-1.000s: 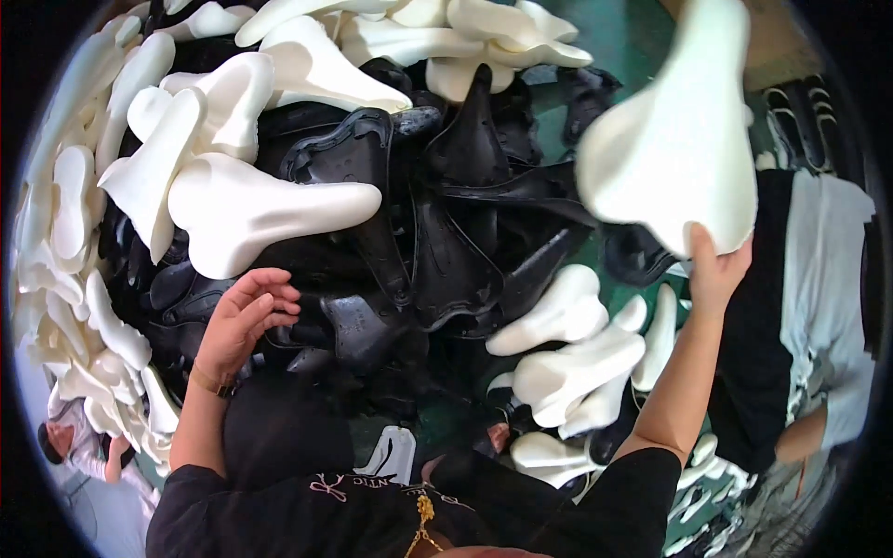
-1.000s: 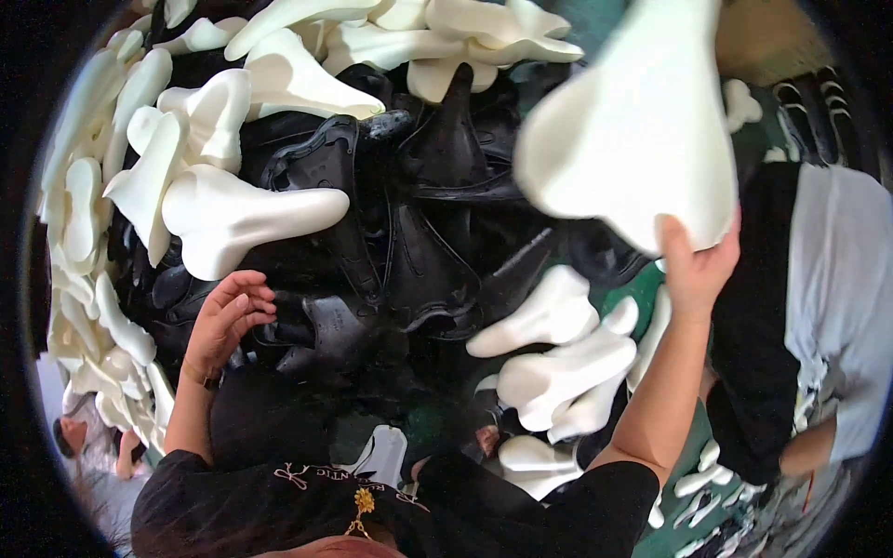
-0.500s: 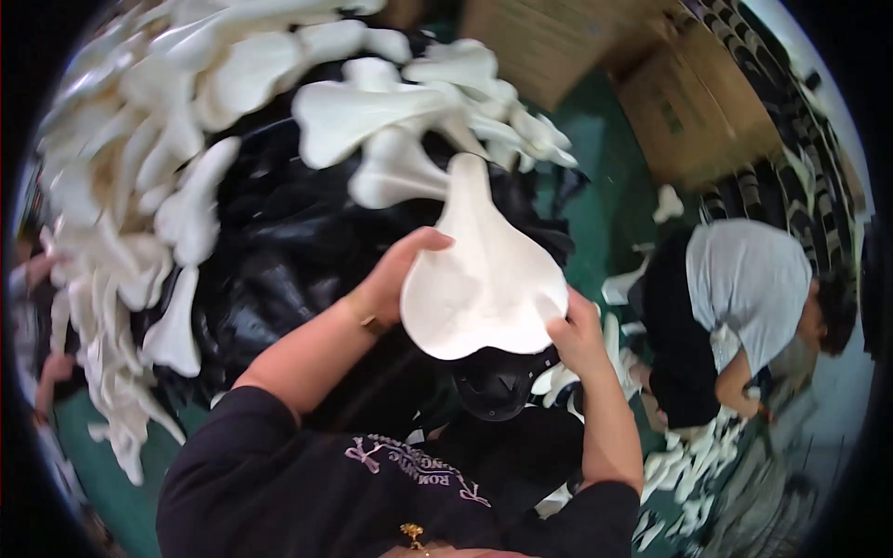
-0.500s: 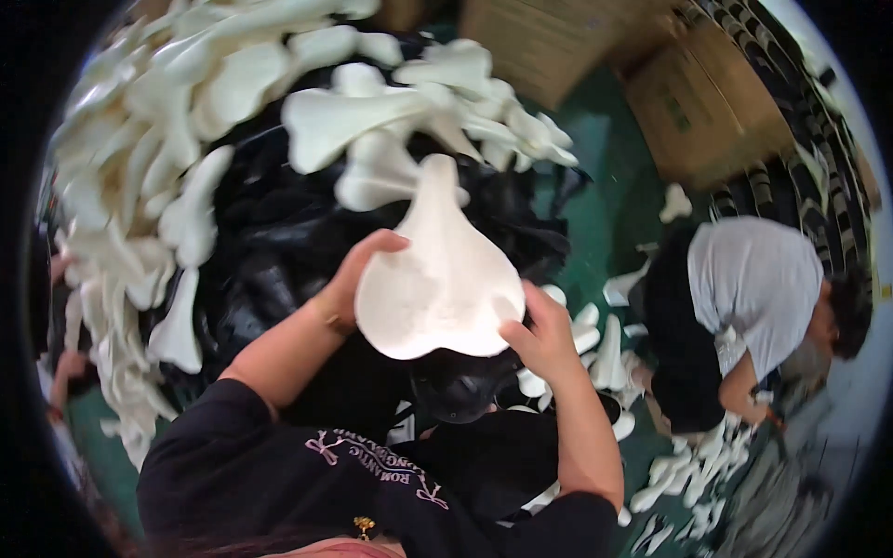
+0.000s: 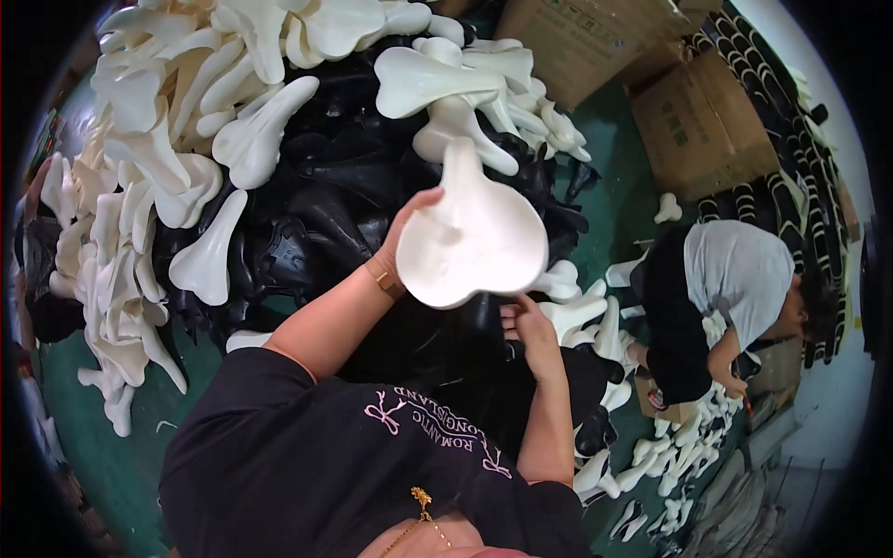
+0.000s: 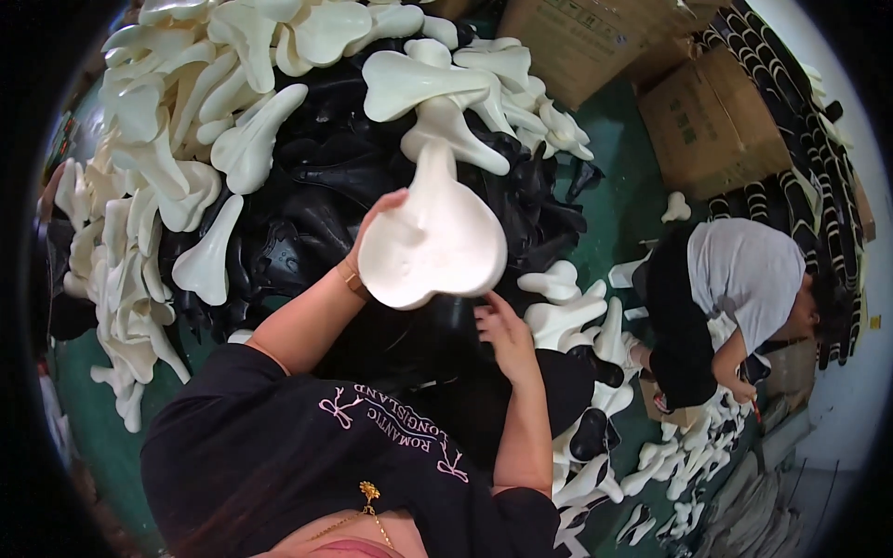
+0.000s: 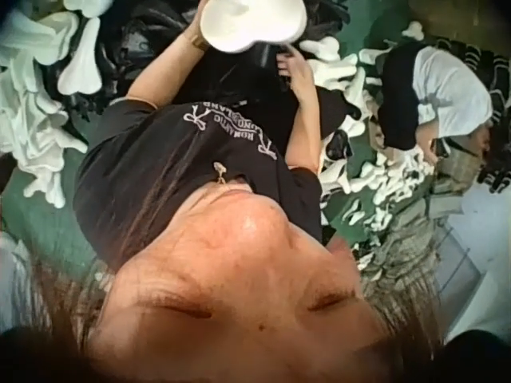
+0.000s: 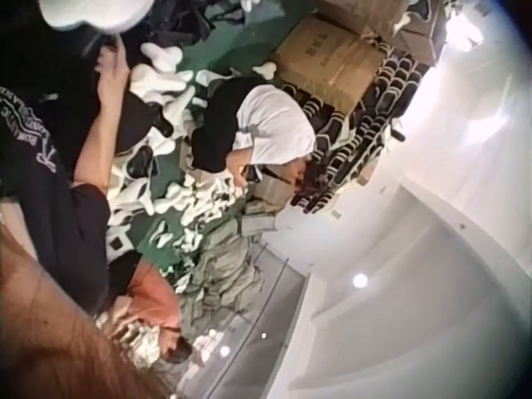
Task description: Fitting white foam cushions into black plastic bicycle seat shells in a manufacturing facility.
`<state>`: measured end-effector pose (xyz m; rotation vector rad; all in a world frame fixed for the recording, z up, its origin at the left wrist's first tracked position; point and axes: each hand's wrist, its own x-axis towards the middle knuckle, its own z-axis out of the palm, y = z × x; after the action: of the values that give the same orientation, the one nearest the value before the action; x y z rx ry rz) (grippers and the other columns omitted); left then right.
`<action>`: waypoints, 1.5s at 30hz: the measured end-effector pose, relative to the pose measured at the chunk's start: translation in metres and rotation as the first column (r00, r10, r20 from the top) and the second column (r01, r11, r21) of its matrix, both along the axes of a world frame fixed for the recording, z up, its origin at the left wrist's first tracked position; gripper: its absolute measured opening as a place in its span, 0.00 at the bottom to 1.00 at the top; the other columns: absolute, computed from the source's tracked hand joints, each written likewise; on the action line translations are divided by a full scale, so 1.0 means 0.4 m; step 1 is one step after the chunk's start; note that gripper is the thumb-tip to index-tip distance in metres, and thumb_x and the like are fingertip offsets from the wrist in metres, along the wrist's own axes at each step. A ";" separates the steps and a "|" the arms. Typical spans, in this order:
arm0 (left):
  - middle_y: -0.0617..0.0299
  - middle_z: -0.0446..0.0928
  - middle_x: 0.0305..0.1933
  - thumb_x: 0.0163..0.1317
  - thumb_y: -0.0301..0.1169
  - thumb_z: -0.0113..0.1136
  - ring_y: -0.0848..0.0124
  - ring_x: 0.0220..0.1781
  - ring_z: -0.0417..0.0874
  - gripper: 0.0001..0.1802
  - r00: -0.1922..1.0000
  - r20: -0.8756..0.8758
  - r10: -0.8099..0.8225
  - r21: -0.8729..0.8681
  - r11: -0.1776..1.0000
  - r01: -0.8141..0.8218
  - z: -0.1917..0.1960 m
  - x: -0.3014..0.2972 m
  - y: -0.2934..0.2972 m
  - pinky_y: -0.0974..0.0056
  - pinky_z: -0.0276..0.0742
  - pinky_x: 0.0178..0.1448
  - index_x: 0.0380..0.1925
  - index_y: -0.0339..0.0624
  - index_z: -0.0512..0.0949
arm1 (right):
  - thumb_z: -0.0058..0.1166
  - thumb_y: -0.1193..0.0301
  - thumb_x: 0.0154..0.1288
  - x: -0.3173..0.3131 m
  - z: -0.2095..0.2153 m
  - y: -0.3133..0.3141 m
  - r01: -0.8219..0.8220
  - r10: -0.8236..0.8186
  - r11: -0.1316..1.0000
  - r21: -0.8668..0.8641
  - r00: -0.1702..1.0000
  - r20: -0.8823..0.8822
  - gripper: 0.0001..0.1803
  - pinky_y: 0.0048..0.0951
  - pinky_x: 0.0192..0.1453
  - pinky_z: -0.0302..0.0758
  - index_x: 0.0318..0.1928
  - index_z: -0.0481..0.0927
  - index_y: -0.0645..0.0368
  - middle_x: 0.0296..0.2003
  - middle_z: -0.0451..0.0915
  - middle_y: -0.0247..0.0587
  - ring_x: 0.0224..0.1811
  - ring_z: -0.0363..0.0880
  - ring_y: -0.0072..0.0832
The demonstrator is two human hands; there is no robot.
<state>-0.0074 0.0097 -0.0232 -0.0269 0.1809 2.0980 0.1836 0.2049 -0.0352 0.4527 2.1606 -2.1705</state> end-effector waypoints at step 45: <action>0.56 0.79 0.51 0.74 0.48 0.36 0.70 0.48 0.82 0.28 0.933 -0.311 -0.182 -0.416 0.909 0.039 0.039 0.111 0.069 0.65 0.77 0.56 0.57 0.36 0.71 | 0.58 0.83 0.51 -0.085 0.186 -0.049 0.471 0.141 0.195 0.860 0.855 -0.500 0.20 0.31 0.32 0.79 0.47 0.83 0.55 0.32 0.79 0.37 0.28 0.80 0.33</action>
<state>0.0369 0.0372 -0.0074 0.1025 0.8114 1.9024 0.1495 0.1852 0.0390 0.1144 3.7714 -0.4679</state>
